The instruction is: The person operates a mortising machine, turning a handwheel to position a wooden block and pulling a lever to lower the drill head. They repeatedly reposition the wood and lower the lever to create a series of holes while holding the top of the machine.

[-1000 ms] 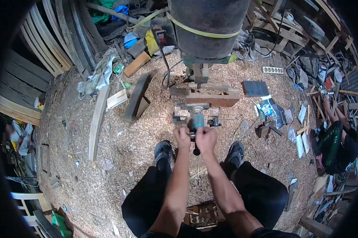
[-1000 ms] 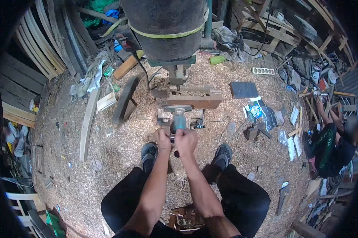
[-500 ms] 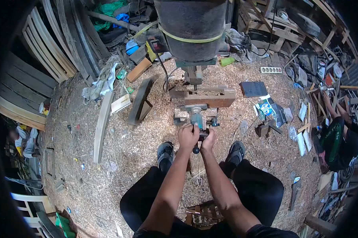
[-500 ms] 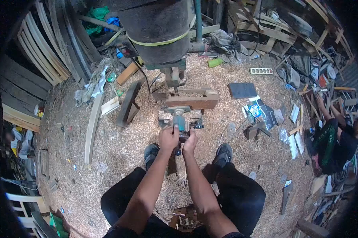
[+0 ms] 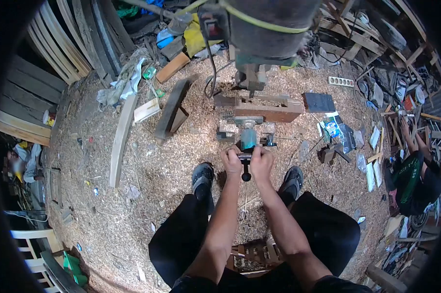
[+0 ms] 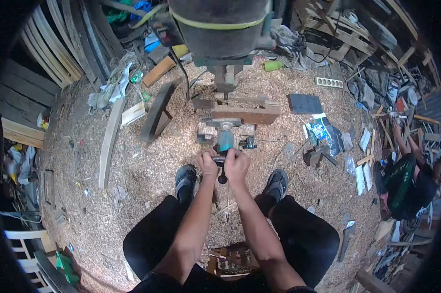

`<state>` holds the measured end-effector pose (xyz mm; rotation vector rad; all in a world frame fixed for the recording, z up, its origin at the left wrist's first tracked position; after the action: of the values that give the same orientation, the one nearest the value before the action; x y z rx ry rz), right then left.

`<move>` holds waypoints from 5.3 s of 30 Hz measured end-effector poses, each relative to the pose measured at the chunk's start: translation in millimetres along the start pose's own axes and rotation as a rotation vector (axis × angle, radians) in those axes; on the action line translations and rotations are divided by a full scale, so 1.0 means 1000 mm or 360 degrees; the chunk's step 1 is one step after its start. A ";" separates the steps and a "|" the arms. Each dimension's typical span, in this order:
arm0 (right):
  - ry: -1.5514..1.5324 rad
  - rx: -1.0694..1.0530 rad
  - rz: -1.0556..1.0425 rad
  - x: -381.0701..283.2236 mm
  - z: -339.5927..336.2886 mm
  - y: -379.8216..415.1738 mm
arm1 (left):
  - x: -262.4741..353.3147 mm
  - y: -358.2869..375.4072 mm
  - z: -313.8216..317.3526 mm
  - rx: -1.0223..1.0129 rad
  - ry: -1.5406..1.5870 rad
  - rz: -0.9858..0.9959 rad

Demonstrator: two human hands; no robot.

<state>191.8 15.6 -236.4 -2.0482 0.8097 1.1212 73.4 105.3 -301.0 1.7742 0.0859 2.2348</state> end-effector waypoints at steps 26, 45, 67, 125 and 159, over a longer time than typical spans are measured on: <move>-0.1334 0.0383 0.1312 0.144 0.004 0.028 | 0.066 0.013 0.037 0.0054 -0.1030 0.0674; -0.1478 0.0406 0.0782 0.174 0.030 0.007 | 0.064 0.012 0.034 0.0109 -0.1071 0.0612; -0.1218 0.0262 0.0793 0.190 0.027 0.011 | 0.067 0.012 0.036 0.0084 -0.1057 0.0660; -0.1123 0.0393 0.0614 0.184 0.015 0.007 | 0.064 0.013 0.035 0.0099 -0.1017 0.0652; -0.1948 -0.0262 0.1263 0.207 0.059 0.011 | 0.068 0.015 0.034 0.0113 -0.1069 0.0664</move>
<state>247.5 13.3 -444.1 -0.7102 0.8299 2.5048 89.9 104.4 -224.9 2.6763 -0.3779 1.7423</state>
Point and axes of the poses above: each hand's wrist, its own y-axis away from the middle knuckle, its own z-axis out of the palm, x = y × z, the point moved 7 cm from there along -y, towards the middle knuckle, and after that the axes turned 14 degrees about -z, right-handed, at the moved point
